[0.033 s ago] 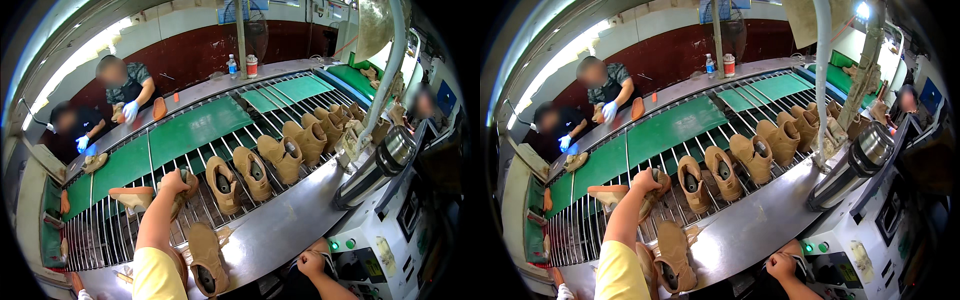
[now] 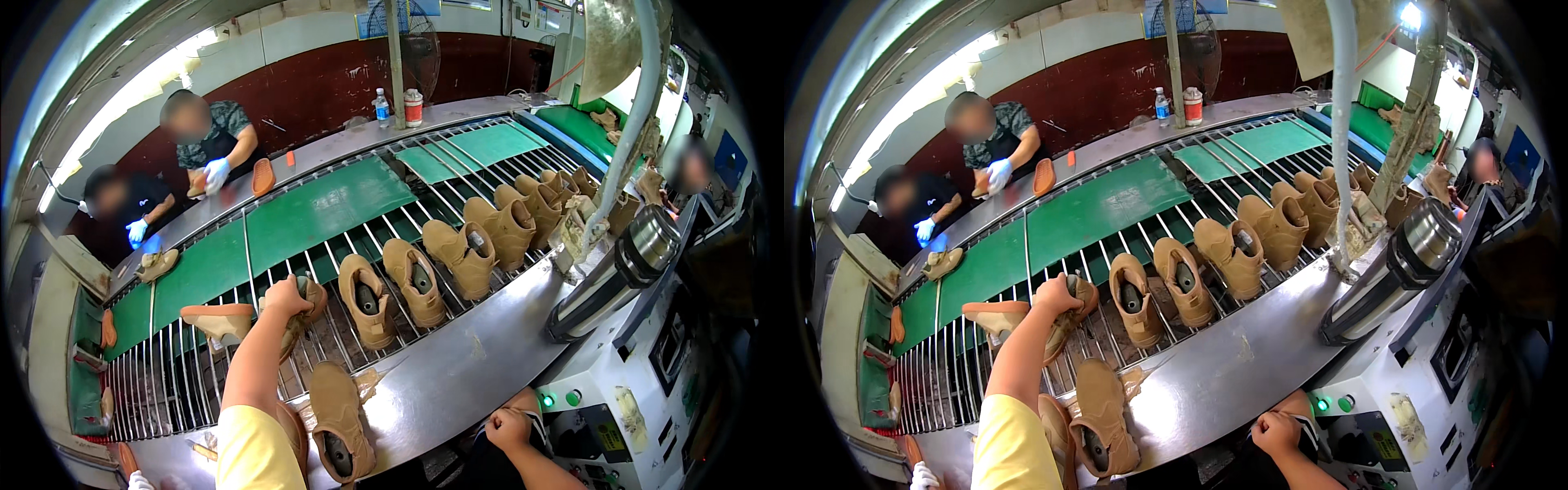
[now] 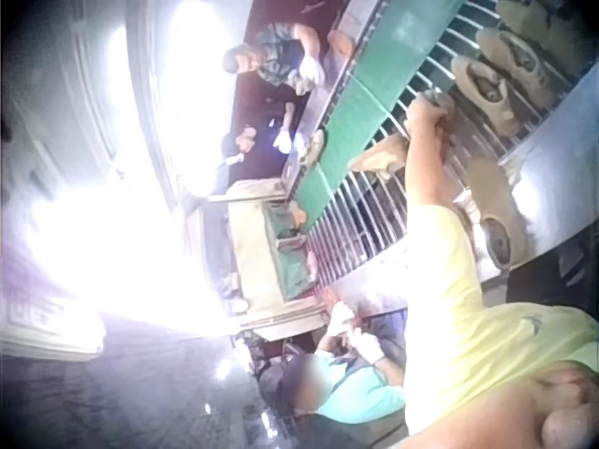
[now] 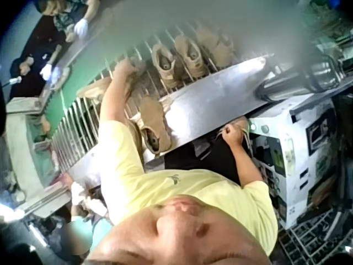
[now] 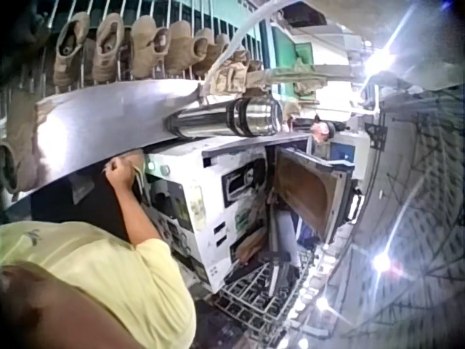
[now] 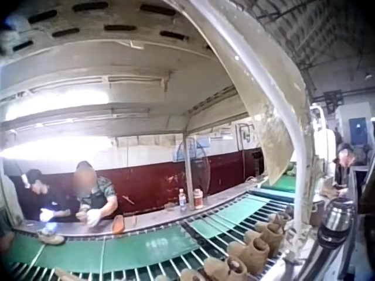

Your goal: The person places a shoe upper and a sole into a pressing machine, activates the machine using buttons, and then places the assembled boot onto a conveyor belt.

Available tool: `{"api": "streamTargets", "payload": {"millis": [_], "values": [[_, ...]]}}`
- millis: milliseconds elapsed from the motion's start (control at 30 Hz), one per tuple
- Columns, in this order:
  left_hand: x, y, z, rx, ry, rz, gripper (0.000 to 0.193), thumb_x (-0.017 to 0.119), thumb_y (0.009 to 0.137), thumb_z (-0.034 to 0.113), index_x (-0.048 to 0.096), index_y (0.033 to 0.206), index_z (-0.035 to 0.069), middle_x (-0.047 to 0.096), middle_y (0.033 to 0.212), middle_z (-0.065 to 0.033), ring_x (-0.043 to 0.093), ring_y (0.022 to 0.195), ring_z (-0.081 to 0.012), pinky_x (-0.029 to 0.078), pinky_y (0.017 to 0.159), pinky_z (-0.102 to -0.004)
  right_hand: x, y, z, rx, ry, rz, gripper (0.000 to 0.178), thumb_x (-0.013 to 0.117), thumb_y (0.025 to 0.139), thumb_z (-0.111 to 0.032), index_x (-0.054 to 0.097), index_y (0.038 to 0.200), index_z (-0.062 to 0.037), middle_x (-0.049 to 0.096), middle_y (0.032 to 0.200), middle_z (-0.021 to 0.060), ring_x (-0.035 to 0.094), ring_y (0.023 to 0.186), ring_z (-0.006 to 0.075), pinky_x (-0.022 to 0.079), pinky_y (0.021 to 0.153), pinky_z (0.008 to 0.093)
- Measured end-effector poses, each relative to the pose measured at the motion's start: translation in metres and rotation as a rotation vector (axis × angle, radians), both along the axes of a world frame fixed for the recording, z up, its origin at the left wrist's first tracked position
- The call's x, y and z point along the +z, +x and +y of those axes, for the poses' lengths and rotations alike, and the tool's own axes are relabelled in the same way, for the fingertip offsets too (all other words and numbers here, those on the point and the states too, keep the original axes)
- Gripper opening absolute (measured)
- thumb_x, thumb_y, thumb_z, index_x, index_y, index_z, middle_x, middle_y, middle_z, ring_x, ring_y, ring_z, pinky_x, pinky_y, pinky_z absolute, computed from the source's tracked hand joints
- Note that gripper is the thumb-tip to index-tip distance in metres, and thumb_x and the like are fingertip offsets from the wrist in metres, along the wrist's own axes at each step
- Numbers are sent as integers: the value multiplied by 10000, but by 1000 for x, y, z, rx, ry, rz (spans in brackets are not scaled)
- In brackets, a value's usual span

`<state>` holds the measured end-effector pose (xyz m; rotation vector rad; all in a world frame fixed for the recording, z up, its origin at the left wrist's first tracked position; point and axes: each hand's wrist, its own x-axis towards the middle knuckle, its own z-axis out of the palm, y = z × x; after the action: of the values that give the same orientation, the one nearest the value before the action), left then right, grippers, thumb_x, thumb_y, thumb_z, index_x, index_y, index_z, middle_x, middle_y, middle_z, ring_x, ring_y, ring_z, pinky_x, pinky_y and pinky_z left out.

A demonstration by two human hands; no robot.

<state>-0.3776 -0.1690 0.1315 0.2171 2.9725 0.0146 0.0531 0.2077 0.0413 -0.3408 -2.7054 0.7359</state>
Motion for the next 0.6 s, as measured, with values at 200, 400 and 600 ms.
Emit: {"api": "streamTargets", "payload": {"millis": [200,400,600], "values": [[67,71,-17,87,220,282,717,808,562,471,528,1070,50,666,934,-170,650,881,-358,527,764,-432,5,13,4,-14,-40,68,106,674,625,-110,574,591,-110,570,555,41,584,539,256,450,488,380],[162,180,5,-83,618,578,754,880,532,326,529,1127,24,663,962,-172,656,875,-346,528,767,-392,-1,29,2,67,-1004,-117,93,581,842,-96,653,823,-39,633,720,66,585,640,128,443,564,254],[228,316,106,-1059,426,479,680,847,502,259,562,1079,41,648,1048,-137,656,912,-311,537,768,-383,112,35,-19,772,-2309,-553,780,451,861,-659,277,1463,-195,517,1303,228,605,1025,388,489,894,454]]}}
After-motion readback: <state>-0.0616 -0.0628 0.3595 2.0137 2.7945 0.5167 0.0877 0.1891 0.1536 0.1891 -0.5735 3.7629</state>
